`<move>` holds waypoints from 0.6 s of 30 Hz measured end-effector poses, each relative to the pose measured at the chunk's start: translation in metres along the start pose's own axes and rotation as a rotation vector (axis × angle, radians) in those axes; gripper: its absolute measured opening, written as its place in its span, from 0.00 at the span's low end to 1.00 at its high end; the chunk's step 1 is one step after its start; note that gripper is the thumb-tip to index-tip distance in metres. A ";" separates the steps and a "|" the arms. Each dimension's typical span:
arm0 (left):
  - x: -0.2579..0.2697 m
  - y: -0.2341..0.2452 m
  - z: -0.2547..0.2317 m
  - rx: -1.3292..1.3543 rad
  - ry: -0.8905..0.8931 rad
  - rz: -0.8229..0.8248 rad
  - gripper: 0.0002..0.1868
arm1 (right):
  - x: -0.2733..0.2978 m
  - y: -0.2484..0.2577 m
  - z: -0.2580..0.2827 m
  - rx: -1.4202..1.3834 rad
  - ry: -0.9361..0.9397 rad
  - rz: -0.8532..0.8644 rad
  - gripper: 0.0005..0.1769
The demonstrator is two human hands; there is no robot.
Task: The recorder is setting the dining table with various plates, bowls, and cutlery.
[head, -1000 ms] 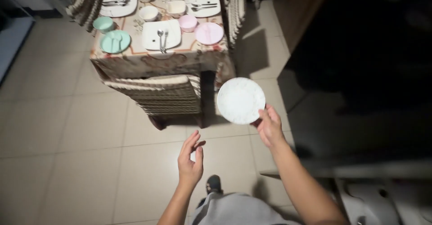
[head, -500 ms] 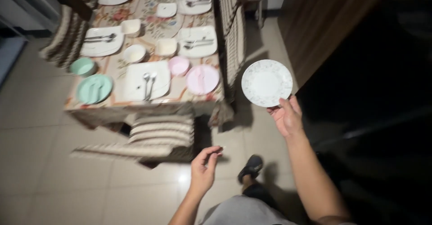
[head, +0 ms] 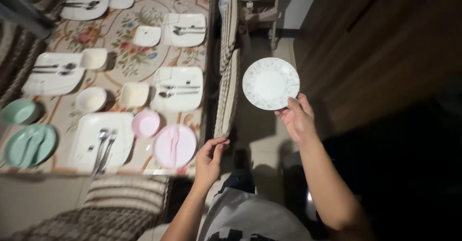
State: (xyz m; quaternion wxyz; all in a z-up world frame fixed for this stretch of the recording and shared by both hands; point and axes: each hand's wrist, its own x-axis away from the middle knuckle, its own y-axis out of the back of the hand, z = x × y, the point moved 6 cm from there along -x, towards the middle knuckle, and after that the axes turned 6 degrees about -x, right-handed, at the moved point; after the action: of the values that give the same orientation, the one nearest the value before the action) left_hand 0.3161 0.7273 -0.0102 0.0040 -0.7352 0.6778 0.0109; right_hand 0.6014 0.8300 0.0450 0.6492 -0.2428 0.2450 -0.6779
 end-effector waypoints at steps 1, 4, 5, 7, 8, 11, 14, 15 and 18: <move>-0.026 -0.010 0.006 0.005 0.000 0.002 0.12 | -0.029 0.001 0.000 0.005 0.002 -0.001 0.18; -0.114 -0.034 0.019 0.008 -0.026 -0.006 0.12 | -0.118 0.010 -0.002 -0.003 -0.038 -0.052 0.17; -0.143 -0.037 0.021 0.006 -0.050 -0.039 0.12 | -0.147 0.013 -0.006 0.038 -0.066 -0.055 0.18; -0.213 -0.046 0.018 0.012 -0.096 -0.053 0.11 | -0.215 0.015 -0.005 0.080 -0.065 -0.060 0.18; -0.251 -0.051 0.019 0.046 -0.109 -0.094 0.11 | -0.256 0.019 -0.010 0.099 -0.123 -0.058 0.17; -0.330 -0.056 0.017 0.094 -0.101 -0.160 0.11 | -0.348 0.020 -0.020 0.129 -0.203 -0.042 0.16; -0.388 -0.053 0.005 0.113 -0.077 -0.212 0.11 | -0.427 0.009 -0.038 0.137 -0.256 -0.013 0.14; -0.403 -0.051 0.001 0.118 -0.067 -0.218 0.11 | -0.450 0.005 -0.048 0.131 -0.282 -0.017 0.14; -0.425 -0.039 0.006 0.094 -0.038 -0.302 0.11 | -0.530 -0.008 -0.088 0.101 -0.376 0.040 0.11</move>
State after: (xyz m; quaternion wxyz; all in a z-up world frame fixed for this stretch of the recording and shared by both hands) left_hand 0.3208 1.1542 -0.0075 0.0529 -0.8273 0.5593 -0.0076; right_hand 0.5594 1.3610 -0.0224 0.7083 -0.3272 0.0900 -0.6190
